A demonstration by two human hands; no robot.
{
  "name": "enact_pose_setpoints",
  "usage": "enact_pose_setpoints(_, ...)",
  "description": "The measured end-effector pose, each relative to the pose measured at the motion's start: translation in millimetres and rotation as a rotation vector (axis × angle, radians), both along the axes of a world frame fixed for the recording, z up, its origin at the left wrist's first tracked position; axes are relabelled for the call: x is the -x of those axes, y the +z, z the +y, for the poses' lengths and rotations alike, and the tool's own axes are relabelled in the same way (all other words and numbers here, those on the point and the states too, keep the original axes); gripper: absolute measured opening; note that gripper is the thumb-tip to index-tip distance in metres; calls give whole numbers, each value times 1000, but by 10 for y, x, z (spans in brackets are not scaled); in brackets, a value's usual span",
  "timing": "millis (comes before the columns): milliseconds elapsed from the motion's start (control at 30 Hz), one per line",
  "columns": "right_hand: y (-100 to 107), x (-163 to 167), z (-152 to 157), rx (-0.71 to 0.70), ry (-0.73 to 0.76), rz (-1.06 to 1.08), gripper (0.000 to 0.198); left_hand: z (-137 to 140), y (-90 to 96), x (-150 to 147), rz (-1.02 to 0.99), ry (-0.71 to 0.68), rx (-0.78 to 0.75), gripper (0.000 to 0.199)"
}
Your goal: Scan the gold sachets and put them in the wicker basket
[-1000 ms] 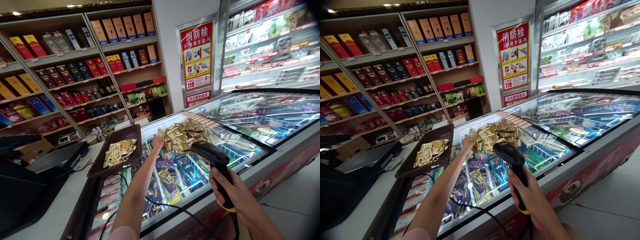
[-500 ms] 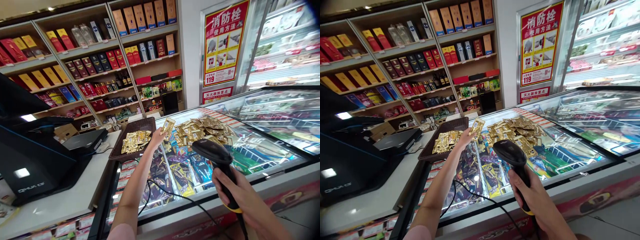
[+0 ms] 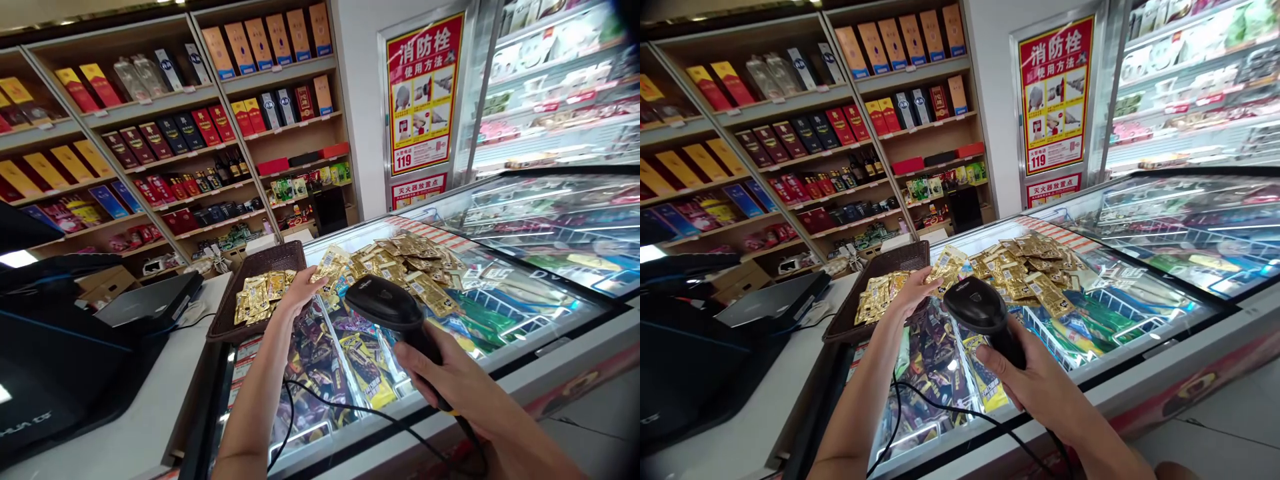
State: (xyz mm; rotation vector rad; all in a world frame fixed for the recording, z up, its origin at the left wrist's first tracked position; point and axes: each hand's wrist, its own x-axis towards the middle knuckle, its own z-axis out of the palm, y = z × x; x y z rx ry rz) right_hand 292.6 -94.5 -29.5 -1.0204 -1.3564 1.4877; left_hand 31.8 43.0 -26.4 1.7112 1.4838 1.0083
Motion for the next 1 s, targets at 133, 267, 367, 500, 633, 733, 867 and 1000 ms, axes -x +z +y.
enact_pose_setpoints(133, -11, -31, 10, -1, 0, 15, 49, 11, -11, -22, 25, 13, 38, 37)
enact_pose_setpoints(267, -57, -69, 32, 6, -1, 18, 51, 19, -15, -44, 55, -14, 69, 40)
enact_pose_setpoints(367, -50, -75, 15, 0, -8, 14, 51, 13, -20, -69, 88, -14, 49, 37)
enact_pose_setpoints(500, -9, -63, -36, 9, -39, 5, 48, 21, -30, -54, 137, -36, 21, 31)
enact_pose_setpoints(633, -95, -96, -57, 49, -51, -8, 48, 60, 27, 200, 283, 125, -61, 30)
enact_pose_setpoints(733, -242, -182, -53, 86, -54, -34, 50, 34, 136, 536, 382, 420, -51, 44)
enact_pose_setpoints(867, -390, -355, -64, 107, -76, -44, 49, -136, 326, 812, 520, 762, 29, 51)
enact_pose_setpoints(1000, -416, -557, -85, 107, -149, 56, 47, -291, 489, 588, 685, 974, -258, 66)
